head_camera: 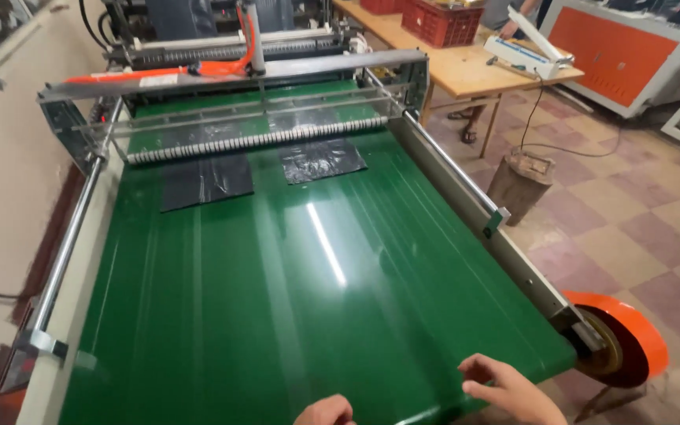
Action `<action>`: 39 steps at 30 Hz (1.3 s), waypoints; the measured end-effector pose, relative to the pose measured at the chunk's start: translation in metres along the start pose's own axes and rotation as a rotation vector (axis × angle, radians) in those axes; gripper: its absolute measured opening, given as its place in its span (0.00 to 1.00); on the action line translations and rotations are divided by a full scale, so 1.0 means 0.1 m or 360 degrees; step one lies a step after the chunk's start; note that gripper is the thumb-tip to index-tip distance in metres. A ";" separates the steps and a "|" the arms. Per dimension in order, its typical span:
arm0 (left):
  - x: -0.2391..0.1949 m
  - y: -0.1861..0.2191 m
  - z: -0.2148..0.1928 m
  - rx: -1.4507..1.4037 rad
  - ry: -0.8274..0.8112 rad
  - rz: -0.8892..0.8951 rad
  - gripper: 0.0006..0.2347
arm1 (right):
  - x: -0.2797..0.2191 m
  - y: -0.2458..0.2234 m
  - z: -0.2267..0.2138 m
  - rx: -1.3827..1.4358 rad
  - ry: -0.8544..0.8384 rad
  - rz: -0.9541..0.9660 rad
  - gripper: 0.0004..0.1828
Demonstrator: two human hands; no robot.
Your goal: The person is taking plastic bags from a conveyor belt, folding them into small squares, and placing them into a red plastic crate.
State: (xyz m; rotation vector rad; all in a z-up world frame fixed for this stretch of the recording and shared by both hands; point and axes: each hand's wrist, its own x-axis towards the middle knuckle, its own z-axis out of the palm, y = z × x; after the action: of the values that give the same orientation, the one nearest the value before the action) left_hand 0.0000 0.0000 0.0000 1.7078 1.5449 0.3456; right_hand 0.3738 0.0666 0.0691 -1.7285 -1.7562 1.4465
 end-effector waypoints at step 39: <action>0.58 0.14 1.20 0.1170 0.0784 0.1054 0.34 | 0.88 0.70 0.06 -0.0597 0.0580 0.0772 0.24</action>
State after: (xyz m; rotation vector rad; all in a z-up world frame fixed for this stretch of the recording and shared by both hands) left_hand 0.1021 0.0106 -0.0856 2.8940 1.4844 0.6153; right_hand 0.3890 0.1254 -0.0260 -2.5597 -1.5420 0.8871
